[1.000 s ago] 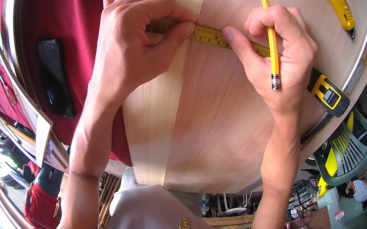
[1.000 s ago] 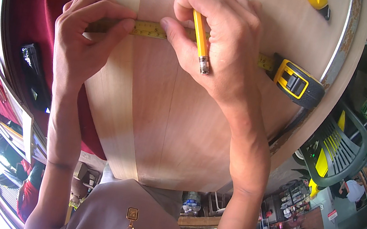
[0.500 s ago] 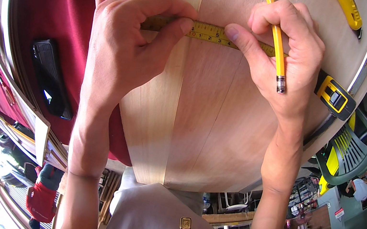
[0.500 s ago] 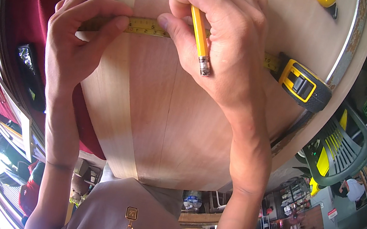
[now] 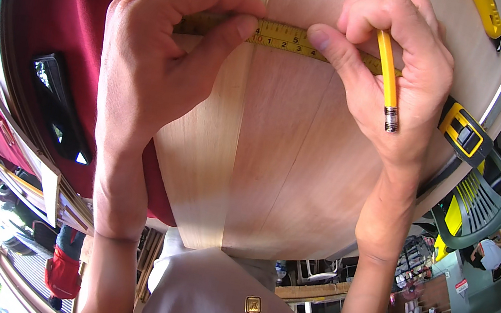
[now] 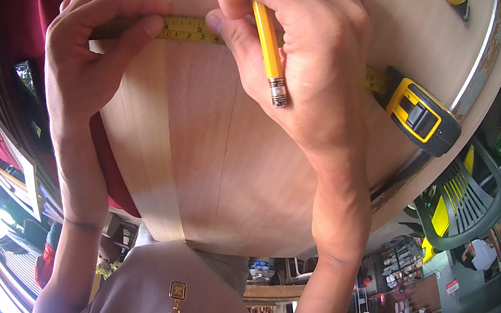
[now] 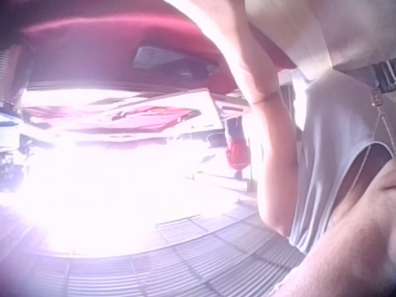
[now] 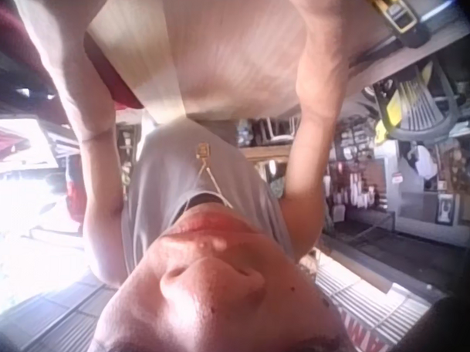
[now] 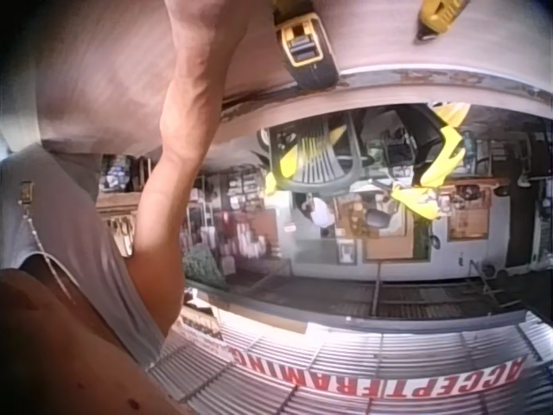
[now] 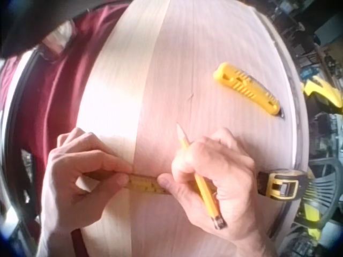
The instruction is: The person uses a utility knife to cut a strip from a large sheet of plywood. They then measure and mark the plywood with a tape measure and pencil, and briefly fit a cut strip into a wooden frame.
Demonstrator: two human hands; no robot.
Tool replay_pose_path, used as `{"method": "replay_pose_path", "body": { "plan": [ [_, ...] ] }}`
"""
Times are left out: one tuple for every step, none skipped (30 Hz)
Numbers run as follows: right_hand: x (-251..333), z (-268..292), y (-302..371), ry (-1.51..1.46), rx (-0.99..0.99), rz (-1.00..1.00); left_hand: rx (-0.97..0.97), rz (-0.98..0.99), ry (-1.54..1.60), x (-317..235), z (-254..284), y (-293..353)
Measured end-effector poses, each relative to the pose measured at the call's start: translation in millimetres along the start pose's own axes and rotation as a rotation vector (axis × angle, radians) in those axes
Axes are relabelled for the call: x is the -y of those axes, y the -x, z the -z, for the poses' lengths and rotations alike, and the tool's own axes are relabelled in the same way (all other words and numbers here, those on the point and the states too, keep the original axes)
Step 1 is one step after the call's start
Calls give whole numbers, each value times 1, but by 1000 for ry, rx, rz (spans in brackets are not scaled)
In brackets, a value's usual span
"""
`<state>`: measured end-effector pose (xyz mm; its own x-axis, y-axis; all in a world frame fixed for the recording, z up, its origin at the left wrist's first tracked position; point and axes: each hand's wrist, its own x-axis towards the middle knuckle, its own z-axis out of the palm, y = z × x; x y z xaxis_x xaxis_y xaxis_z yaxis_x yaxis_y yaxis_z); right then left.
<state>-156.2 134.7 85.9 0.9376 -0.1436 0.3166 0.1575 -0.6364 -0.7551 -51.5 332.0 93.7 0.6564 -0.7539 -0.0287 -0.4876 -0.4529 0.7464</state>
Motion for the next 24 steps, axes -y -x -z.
{"method": "replay_pose_path", "body": {
  "plan": [
    [0,-1,-1,20,-22,20,5,0,-3,0,1,0],
    [0,-1,-2,40,-45,39,5,-1,-1,0,1,0],
    [-2,-4,-3,39,-62,45,6,-1,1,0,2,-1],
    [-2,-5,-4,44,-72,45,7,-1,4,0,2,-1],
    [-3,-6,-4,50,-81,45,3,1,7,0,2,-1],
    [-3,-6,-3,64,-83,40,-1,2,9,0,2,0],
    [-4,-6,-3,68,-78,38,-4,4,10,0,1,-1],
    [-4,-6,-3,73,-74,35,0,6,13,0,2,-1],
    [-4,-5,-3,70,-64,35,5,9,16,0,2,-1],
    [-4,-3,-3,68,-58,35,10,12,18,0,2,-1],
    [-4,-2,-3,66,-52,35,9,-4,9,0,3,-1],
    [-3,-2,-3,66,-50,37,9,-21,0,0,3,-2],
    [-2,-2,-3,68,-52,37,9,-37,-10,0,4,-2],
    [-2,-2,-4,69,-53,37,18,-22,-8,0,4,-2],
    [-1,-2,-3,71,-57,37,28,-5,-7,0,5,-2],
    [0,-2,-4,56,-63,27,37,12,-7,-1,5,-1],
    [0,-3,-4,42,-69,16,34,16,7,-1,4,-1],
    [-1,-3,-5,13,-77,-3,30,19,21,-1,4,-1],
    [0,-2,-5,14,-71,-11,26,23,36,-1,3,-1],
    [-1,-2,-5,14,-65,-20,25,28,43,-1,3,-1],
    [0,0,-5,44,-45,-17,24,33,50,0,3,0],
    [-1,0,-4,62,-29,-7,24,39,57,-1,3,0],
    [-1,1,-4,80,-14,3,24,31,45,0,3,0],
    [-2,1,-5,87,-1,22,25,24,33,0,3,0]
  ]
}}
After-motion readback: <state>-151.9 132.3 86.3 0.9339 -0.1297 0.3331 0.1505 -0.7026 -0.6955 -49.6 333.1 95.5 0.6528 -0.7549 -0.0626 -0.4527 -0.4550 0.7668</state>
